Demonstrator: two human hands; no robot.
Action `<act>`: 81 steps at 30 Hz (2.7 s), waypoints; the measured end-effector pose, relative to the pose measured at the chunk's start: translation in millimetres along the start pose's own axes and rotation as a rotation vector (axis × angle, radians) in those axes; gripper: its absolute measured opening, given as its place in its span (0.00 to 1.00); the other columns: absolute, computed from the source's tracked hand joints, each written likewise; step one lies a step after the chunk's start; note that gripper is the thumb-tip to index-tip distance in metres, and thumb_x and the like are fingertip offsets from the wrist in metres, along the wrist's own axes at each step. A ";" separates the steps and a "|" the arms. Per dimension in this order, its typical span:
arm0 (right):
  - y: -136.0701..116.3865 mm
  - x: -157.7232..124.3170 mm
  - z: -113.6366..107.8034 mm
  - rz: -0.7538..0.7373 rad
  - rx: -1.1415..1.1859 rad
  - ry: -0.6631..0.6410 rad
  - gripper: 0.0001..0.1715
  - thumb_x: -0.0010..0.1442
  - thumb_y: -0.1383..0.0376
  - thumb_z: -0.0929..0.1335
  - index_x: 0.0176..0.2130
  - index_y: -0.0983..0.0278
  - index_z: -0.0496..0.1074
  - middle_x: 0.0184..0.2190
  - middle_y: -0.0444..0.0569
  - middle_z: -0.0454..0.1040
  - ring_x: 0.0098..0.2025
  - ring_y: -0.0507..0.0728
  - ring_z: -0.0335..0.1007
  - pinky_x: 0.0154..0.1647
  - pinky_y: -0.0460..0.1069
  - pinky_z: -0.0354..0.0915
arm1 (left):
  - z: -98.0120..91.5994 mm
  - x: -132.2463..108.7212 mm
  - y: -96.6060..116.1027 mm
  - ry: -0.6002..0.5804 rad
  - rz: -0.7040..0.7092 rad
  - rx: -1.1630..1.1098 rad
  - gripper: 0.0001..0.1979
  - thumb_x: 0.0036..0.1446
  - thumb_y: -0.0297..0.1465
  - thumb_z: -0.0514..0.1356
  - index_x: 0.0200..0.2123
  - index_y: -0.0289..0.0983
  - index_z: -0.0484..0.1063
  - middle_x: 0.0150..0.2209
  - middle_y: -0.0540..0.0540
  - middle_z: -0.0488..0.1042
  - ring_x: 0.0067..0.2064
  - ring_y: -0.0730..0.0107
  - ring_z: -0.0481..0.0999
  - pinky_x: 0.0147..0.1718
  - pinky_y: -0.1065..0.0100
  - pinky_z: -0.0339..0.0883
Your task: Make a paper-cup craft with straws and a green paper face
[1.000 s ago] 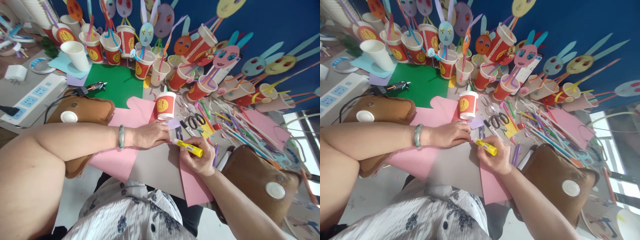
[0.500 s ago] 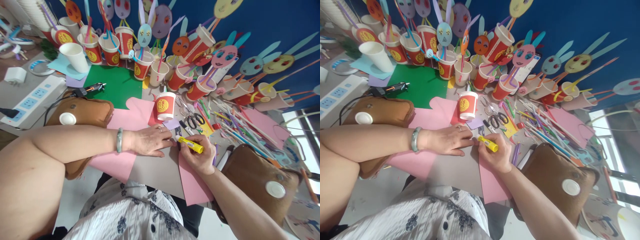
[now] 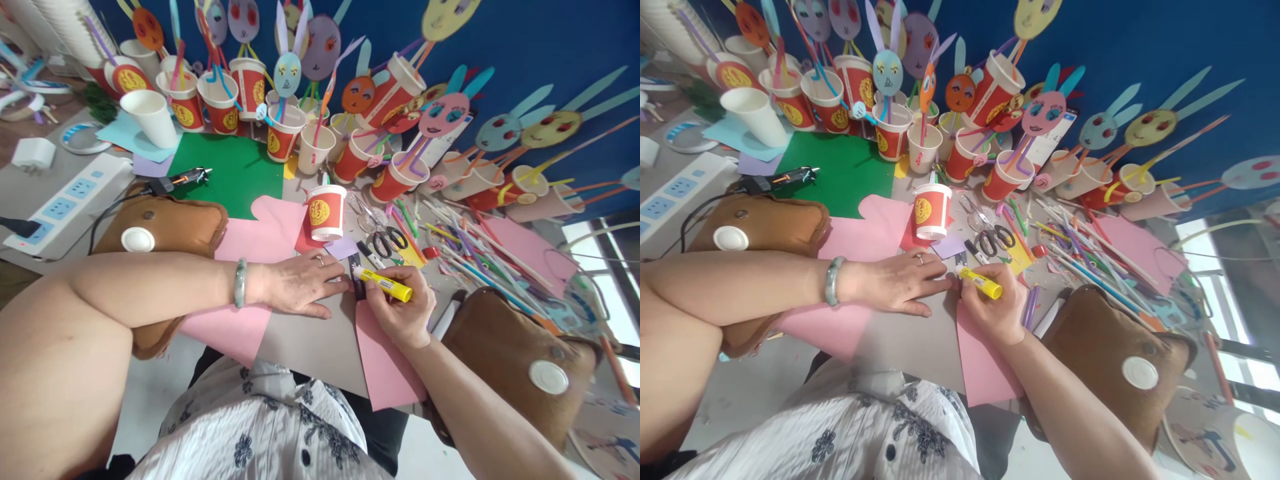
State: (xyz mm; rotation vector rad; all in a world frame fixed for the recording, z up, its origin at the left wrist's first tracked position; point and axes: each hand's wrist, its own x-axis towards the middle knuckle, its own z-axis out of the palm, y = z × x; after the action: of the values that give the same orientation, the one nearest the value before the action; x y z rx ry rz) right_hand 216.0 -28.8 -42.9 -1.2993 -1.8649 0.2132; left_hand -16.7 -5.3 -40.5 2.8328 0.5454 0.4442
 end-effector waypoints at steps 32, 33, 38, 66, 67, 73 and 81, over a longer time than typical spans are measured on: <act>-6.9 6.1 3.5 -0.050 0.039 -0.233 0.03 0.54 0.66 0.70 0.32 0.59 0.70 0.22 0.41 0.75 0.19 0.51 0.67 0.22 0.47 0.63 | -19.9 -4.2 7.8 -0.109 0.027 0.242 0.26 0.66 0.48 0.57 0.52 0.31 0.74 0.47 0.36 0.75 0.47 0.53 0.74 0.51 0.56 0.63; -6.5 5.9 3.5 -0.042 0.042 -0.240 0.03 0.55 0.66 0.70 0.32 0.59 0.70 0.21 0.41 0.74 0.19 0.51 0.66 0.22 0.46 0.62 | -19.6 -4.1 8.0 -0.109 0.027 0.241 0.26 0.66 0.48 0.57 0.52 0.31 0.74 0.46 0.36 0.75 0.47 0.53 0.74 0.51 0.56 0.63; -4.2 5.3 2.8 0.008 0.029 -0.265 0.04 0.55 0.65 0.70 0.32 0.59 0.70 0.21 0.40 0.74 0.17 0.50 0.64 0.21 0.46 0.61 | -18.7 -3.4 8.3 -0.121 0.019 0.235 0.27 0.65 0.48 0.58 0.54 0.31 0.73 0.45 0.36 0.76 0.48 0.54 0.74 0.51 0.57 0.63; -2.6 3.4 2.9 0.095 0.005 -0.140 0.07 0.57 0.60 0.71 0.33 0.59 0.69 0.26 0.45 0.78 0.24 0.54 0.73 0.24 0.48 0.66 | -24.4 -3.0 16.0 -0.161 -0.038 0.176 0.25 0.65 0.45 0.61 0.52 0.28 0.72 0.40 0.37 0.78 0.44 0.55 0.75 0.46 0.58 0.64; -2.6 3.7 2.3 0.097 0.002 -0.139 0.07 0.56 0.60 0.71 0.32 0.59 0.69 0.25 0.45 0.77 0.23 0.54 0.72 0.23 0.48 0.66 | -24.7 -2.9 16.2 -0.168 -0.039 0.178 0.26 0.65 0.45 0.60 0.53 0.28 0.71 0.41 0.37 0.78 0.44 0.55 0.75 0.46 0.58 0.64; -4.4 4.9 1.7 0.065 0.013 -0.271 0.05 0.55 0.62 0.70 0.30 0.59 0.69 0.20 0.42 0.75 0.17 0.52 0.66 0.19 0.47 0.62 | -25.4 -1.3 16.7 -0.202 -0.056 0.170 0.29 0.65 0.46 0.59 0.58 0.27 0.68 0.42 0.36 0.78 0.45 0.54 0.75 0.47 0.57 0.63; -4.8 2.2 5.7 0.011 0.046 -0.239 0.07 0.59 0.60 0.71 0.35 0.60 0.71 0.25 0.44 0.77 0.23 0.54 0.73 0.24 0.47 0.66 | -24.7 -1.1 16.3 -0.182 -0.050 0.166 0.26 0.65 0.46 0.60 0.53 0.28 0.70 0.40 0.38 0.78 0.44 0.56 0.75 0.47 0.58 0.63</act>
State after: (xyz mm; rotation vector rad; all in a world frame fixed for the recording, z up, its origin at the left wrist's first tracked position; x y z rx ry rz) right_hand 208.3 -27.3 -42.7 -1.2983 -2.0393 0.4307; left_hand -20.7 -16.6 -13.5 2.9675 0.6417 0.1356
